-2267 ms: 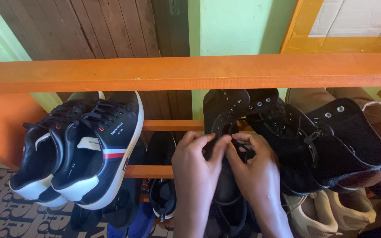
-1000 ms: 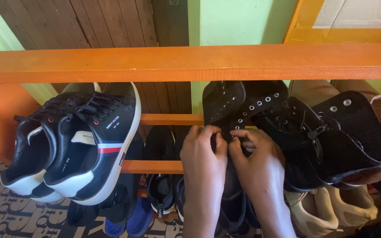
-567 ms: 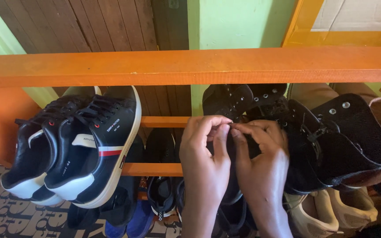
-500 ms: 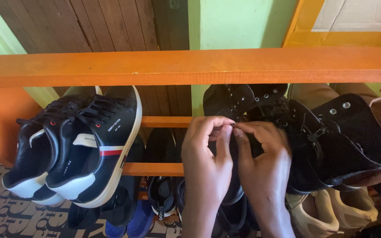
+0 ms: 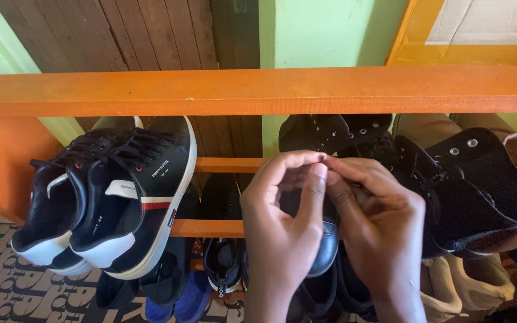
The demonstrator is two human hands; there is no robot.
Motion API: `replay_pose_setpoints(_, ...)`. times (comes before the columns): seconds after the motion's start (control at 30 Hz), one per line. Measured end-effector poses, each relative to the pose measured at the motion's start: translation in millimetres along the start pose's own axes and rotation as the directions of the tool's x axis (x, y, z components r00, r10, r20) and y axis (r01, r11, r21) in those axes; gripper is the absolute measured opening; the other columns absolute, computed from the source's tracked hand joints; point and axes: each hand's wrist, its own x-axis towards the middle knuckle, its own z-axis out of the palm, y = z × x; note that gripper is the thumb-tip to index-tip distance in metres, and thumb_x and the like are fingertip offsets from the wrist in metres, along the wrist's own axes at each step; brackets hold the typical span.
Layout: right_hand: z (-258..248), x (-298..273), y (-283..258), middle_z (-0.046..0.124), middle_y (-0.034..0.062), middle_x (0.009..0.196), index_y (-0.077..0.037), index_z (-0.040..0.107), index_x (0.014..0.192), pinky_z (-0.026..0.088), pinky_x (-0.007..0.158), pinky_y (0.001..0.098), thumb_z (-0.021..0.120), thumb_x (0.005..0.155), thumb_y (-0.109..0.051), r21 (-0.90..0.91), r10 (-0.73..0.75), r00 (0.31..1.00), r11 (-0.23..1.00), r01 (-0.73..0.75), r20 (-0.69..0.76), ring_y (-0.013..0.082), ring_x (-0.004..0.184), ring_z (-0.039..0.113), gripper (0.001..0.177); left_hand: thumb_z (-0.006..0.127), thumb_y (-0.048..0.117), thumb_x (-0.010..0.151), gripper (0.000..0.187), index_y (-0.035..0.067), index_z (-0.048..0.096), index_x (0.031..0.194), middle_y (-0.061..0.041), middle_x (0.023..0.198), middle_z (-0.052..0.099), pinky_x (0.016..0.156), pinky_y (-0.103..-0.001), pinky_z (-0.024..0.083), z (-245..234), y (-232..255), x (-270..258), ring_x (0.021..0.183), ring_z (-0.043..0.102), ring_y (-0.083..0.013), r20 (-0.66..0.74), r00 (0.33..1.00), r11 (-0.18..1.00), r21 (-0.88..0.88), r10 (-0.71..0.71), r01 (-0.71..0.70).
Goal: Lacing and unlacing a pair of black boots on an entryway shoe rack.
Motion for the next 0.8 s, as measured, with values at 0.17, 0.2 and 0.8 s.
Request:
replay_pose_setpoints(0.17,-1.5,3.1,12.1,0.073,0.0092,0.110,0.004,0.074,0.113,0.060,0.081,0.0231,0.068,0.091,0.004,0.002,-0.009,0.997,1.000,0.009,0.077,0.0106,0.095,0.071,0.023,0.070,0.004,0.096,0.008,0.000,0.073,0.102,-0.008,0.098,0.075,0.081,-0.027,0.061,-2.8,-13.1,0.2,0.090,0.075,-0.0139,0.042,0.998,0.997,-0.050,-0.050,0.052)
replay_pose_setpoints(0.2,-2.1,3.2,13.3,0.073,0.0095,0.109,0.004,0.073,0.112,0.061,0.082,0.0232,0.068,0.090,0.003,-0.029,-0.006,0.997,1.000,0.008,0.080,0.0108,0.095,0.071,0.022,0.070,0.004,0.096,0.008,-0.001,0.074,0.102,-0.008,0.099,0.075,0.082,-0.028,0.061,-3.5,-15.6,0.0,0.091,0.075,-0.0143,0.068,0.996,0.996,-0.059,-0.063,0.067)
replay_pose_setpoints(0.8,-46.9,-54.1,-49.8,0.077,0.0104,0.092,0.004,0.069,0.104,0.057,0.076,0.0235,0.066,0.095,-0.004,-0.125,0.054,0.998,0.990,-0.058,-0.042,0.0096,0.084,0.071,0.012,0.085,0.057,0.073,0.093,-0.001,0.050,0.138,-0.021,0.135,0.057,0.110,-0.059,0.032,-2.0,-53.6,-51.4,0.130,0.049,-0.0398,-0.033,0.965,0.624,0.757,-0.259,0.193)
